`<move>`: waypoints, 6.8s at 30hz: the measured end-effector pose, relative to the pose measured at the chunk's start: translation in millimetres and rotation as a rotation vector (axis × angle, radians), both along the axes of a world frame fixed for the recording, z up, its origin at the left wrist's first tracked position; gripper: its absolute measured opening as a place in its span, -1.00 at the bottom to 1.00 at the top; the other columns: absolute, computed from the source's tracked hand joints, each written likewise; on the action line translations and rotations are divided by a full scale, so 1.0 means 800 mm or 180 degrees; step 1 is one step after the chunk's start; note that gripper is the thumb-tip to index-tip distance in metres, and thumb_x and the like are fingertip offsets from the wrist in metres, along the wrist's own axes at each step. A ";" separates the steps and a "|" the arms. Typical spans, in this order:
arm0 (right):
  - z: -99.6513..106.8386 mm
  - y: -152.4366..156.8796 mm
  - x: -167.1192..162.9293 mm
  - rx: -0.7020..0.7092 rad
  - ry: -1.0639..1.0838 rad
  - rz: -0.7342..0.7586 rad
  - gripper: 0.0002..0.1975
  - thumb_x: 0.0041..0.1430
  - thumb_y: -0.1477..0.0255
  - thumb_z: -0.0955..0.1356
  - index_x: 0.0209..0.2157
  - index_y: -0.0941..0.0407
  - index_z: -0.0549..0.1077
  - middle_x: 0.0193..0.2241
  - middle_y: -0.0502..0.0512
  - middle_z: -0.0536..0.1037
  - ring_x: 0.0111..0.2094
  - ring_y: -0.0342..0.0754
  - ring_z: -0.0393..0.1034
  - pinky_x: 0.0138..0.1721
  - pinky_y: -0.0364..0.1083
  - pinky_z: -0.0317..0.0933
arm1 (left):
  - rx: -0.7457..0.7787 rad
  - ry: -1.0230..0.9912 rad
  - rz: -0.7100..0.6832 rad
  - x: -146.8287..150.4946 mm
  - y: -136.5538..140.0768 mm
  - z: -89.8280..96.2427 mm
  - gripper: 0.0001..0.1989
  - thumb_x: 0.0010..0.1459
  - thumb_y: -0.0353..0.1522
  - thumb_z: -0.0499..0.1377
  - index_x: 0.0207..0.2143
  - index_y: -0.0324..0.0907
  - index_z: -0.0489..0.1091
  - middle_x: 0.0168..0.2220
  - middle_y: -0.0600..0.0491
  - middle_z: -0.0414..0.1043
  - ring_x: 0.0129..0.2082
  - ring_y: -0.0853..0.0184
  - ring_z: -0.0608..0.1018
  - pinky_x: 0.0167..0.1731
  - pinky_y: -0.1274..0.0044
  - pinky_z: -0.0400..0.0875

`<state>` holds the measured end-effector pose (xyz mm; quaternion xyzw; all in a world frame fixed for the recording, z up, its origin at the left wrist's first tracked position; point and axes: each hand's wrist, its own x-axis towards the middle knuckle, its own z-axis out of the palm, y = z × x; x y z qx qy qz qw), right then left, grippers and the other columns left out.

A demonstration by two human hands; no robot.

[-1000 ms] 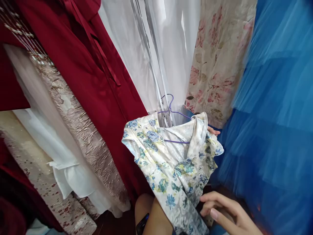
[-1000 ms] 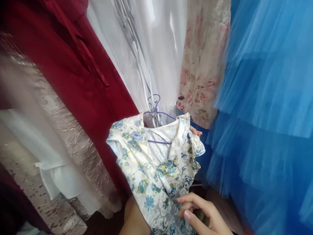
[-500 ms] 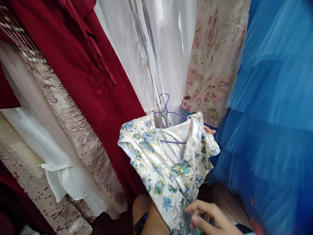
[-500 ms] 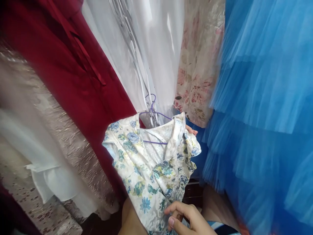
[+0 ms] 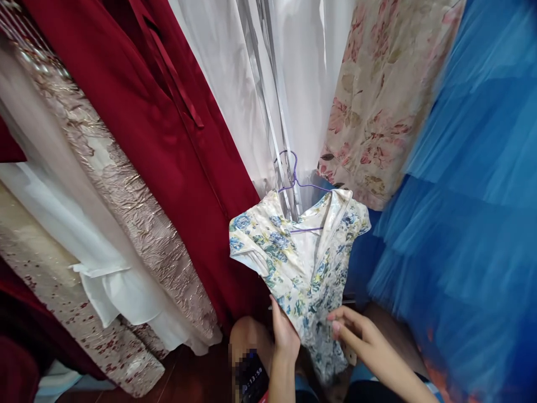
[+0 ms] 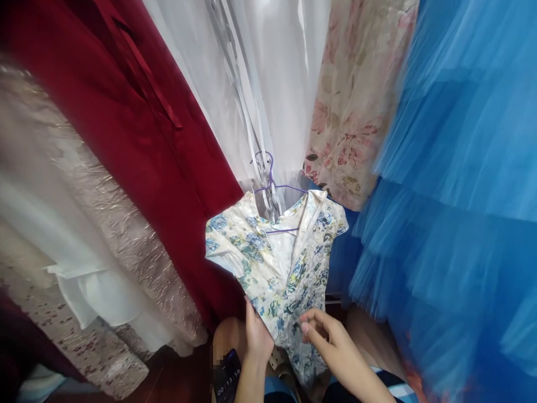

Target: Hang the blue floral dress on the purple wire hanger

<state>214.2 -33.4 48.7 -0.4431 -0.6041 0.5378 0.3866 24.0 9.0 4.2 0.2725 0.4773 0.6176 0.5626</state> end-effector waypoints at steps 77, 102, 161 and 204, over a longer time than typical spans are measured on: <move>0.063 0.080 -0.037 -0.0862 0.2341 -0.0453 -0.81 -0.02 0.36 0.48 -0.47 0.22 0.52 -0.78 -0.18 0.13 -0.69 -0.29 -0.14 -0.63 -0.16 -0.27 | 0.1682 0.3772 -0.1190 0.030 -0.017 0.078 -0.87 0.23 -0.48 0.04 -0.40 -0.14 0.25 -0.37 0.07 0.36 -0.35 0.32 0.42 -0.34 0.55 0.22; 0.196 0.195 -0.047 0.0798 0.1994 -0.0545 -0.90 -0.03 0.41 0.41 -0.49 0.17 0.50 -0.78 -0.19 0.18 -0.72 -0.26 -0.08 -0.64 -0.16 -0.23 | 0.2771 0.3578 0.0224 0.015 0.054 0.206 -0.82 0.28 -0.40 0.07 -0.15 -0.14 0.46 -0.20 -0.02 0.51 -0.21 0.27 0.53 -0.18 0.48 0.39; 0.054 0.091 -0.015 0.0365 0.1047 0.0732 -0.73 0.12 0.24 0.45 -0.28 0.16 0.49 -0.45 -0.01 0.47 -0.45 -0.10 0.31 -0.39 -0.15 0.20 | 0.1894 0.1466 -0.1395 0.045 0.075 0.144 -0.76 0.27 -0.21 0.15 -0.29 -0.21 0.42 -0.40 0.07 0.38 -0.40 0.42 0.42 -0.39 0.62 0.28; 0.126 0.261 0.026 0.1920 -0.1475 -0.0263 -0.73 0.15 0.38 0.31 -0.17 0.20 0.53 -0.29 0.13 0.62 -0.27 0.06 0.46 -0.23 -0.09 0.26 | 0.0954 0.6031 -0.1190 -0.218 0.208 0.257 -0.71 0.28 -0.21 -0.07 -0.26 -0.10 0.40 -0.23 -0.02 0.44 -0.09 0.13 0.36 -0.09 0.38 0.28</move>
